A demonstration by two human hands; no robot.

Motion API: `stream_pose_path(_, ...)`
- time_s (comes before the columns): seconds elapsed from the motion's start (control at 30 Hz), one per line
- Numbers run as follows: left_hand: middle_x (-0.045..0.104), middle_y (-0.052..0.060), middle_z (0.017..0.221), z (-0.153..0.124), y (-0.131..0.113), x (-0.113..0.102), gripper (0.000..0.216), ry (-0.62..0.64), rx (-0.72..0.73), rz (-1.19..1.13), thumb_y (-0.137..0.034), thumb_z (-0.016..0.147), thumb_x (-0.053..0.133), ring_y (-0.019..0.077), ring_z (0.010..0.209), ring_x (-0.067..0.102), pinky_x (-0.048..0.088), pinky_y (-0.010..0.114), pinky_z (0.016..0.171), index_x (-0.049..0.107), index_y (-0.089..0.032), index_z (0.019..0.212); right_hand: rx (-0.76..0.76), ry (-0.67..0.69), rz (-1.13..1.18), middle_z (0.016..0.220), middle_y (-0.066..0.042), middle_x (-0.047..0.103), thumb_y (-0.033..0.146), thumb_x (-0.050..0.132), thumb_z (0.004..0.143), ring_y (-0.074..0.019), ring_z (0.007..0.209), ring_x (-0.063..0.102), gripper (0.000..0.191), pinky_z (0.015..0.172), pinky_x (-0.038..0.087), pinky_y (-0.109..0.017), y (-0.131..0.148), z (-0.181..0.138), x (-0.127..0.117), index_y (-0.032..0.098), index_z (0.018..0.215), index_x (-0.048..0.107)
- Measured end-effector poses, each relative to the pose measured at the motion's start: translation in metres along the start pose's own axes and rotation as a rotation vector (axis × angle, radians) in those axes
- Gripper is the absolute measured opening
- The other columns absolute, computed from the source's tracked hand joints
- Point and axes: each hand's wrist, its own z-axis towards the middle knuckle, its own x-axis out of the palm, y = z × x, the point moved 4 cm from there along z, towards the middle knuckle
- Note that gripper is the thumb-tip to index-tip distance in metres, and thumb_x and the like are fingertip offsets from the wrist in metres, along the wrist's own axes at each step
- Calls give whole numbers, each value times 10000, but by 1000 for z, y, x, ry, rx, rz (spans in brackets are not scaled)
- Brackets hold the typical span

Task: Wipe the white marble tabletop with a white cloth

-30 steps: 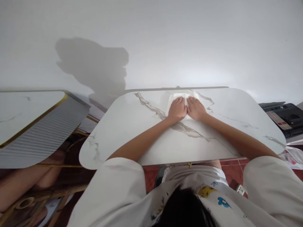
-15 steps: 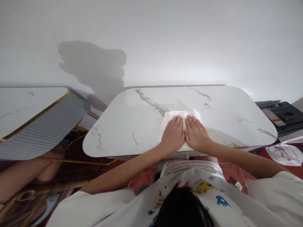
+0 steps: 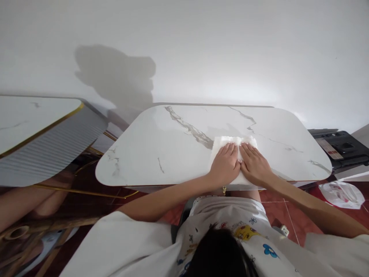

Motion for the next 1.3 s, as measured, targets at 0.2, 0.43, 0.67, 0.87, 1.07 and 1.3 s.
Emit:
stream_pose_path(0.2,478,154,1425,59,34,8,525,-36,-3,61,-197,856,404,269,1360,390,288,396,1151,476,-51,1355,-11,43,-45,1447,-174,447,253,311,892,-289,1364,380,563,1112,327,-460,-25,62,14,16,1386,439)
stream_pose_path(0.43,565,173,1318,140,85,11,429,-144,-54,97,-149,882,361,260,1278,467,340,376,1102,557,-43,1248,-30,94,-32,1473,-157,419,230,308,903,-272,1375,356,548,1133,276,-420,-62,158,34,21,1397,415)
stream_pose_path(0.67,605,145,1249,190,134,12,396,-185,-44,132,-145,883,350,251,1214,508,375,375,1064,579,-89,1200,-31,63,-24,1453,-165,444,232,299,918,-262,1340,402,514,1123,272,-377,-76,226,52,27,1368,441)
stream_pose_path(0.87,580,172,1284,211,138,17,415,-175,-62,132,-148,887,335,267,1240,483,344,388,1083,564,-56,1220,-46,65,-9,1468,-158,425,217,298,917,-254,1364,367,528,1127,266,-376,-94,242,58,23,1395,412)
stream_pose_path(1.07,564,178,1305,239,111,31,408,-167,-28,91,-161,891,342,273,1252,468,328,395,1092,556,-49,1220,39,69,-19,1483,-156,403,227,291,919,-261,1381,341,551,1135,254,-403,-132,232,53,15,1419,381)
stream_pose_path(1.3,571,179,1294,248,89,38,398,-139,-41,96,-152,889,349,284,1250,468,337,407,1075,549,-51,1219,96,24,-59,1462,-171,430,211,289,915,-280,1359,372,544,1122,271,-415,-146,219,46,11,1407,401)
